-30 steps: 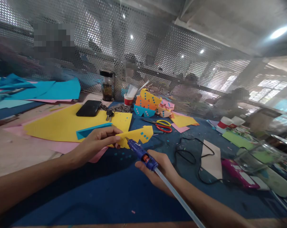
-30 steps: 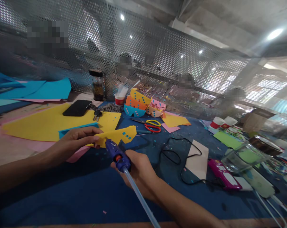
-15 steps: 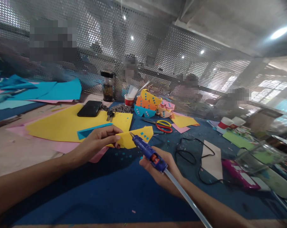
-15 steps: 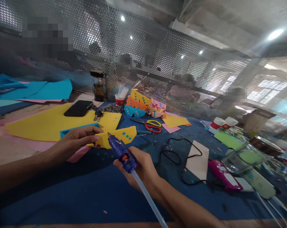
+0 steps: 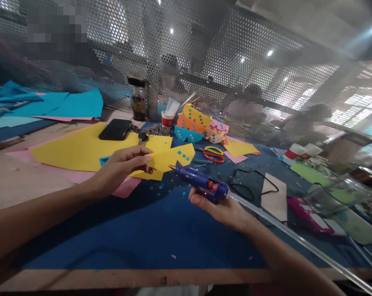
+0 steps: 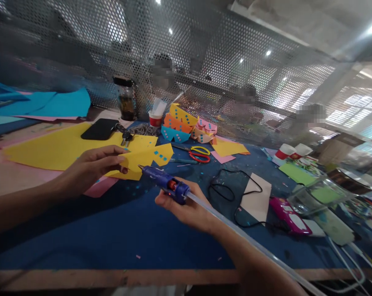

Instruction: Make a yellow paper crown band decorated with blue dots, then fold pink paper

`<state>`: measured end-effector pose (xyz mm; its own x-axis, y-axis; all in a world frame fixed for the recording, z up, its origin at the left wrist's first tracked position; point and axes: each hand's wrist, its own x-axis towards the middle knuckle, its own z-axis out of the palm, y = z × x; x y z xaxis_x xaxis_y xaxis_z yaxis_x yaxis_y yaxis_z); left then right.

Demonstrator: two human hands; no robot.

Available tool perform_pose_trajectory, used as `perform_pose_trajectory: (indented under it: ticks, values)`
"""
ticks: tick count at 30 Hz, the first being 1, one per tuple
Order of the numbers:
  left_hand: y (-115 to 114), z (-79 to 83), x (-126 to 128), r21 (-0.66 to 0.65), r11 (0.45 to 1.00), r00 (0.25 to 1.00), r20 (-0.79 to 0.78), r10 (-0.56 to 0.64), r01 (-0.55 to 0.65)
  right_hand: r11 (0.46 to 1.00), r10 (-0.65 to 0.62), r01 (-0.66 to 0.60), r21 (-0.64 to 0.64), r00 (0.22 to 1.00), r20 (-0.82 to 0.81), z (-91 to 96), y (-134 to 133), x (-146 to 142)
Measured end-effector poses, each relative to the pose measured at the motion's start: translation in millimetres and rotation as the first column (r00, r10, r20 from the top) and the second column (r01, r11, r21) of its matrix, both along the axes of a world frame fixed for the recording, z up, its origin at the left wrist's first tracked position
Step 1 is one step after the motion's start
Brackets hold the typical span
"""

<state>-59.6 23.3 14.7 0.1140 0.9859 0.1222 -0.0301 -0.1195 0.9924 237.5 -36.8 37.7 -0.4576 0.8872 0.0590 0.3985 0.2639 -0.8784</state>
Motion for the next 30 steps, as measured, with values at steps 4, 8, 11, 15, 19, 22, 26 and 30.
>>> perform_pose_trajectory:
  ticks: [4,8,11,15,19,22,26,30]
  values:
    - [0.6,5.3,2.8,-0.005,0.998,0.996,0.076,0.057,-0.057,1.0,0.018,-0.016,-0.016,0.996,0.087,4.1,3.1,5.7]
    - [-0.3,8.9,4.7,-0.029,0.996,0.986,0.139,0.092,-0.089,0.998,0.063,-0.059,-0.033,0.985,0.161,0.9,4.5,5.7]
    - [-1.6,9.9,5.3,-0.034,0.996,0.986,0.147,0.083,-0.079,0.995,0.092,-0.097,0.016,0.974,0.207,-1.9,4.6,2.2]
    - [-2.0,8.3,4.5,-0.032,0.997,0.988,0.138,0.068,-0.065,0.987,0.111,-0.136,0.083,0.96,0.259,-1.6,4.5,-3.2]
    - [-1.5,5.3,2.6,-0.022,0.999,0.991,0.126,0.037,-0.035,0.975,0.12,-0.17,0.14,0.943,0.309,-0.9,5.2,-6.4]
    - [-1.2,3.9,1.6,-0.024,0.999,0.993,0.116,0.032,-0.029,0.963,0.113,-0.189,0.192,0.931,0.348,-2.0,6.0,-7.6]
    - [-0.4,2.4,0.6,-0.032,0.999,0.993,0.118,0.008,-0.004,0.957,0.115,-0.203,0.209,0.923,0.367,-2.6,6.1,-8.9]
    - [-0.1,1.0,0.1,-0.026,1.0,0.993,0.119,-0.002,0.005,0.957,0.107,-0.202,0.209,0.913,0.393,-2.9,6.1,-10.3]
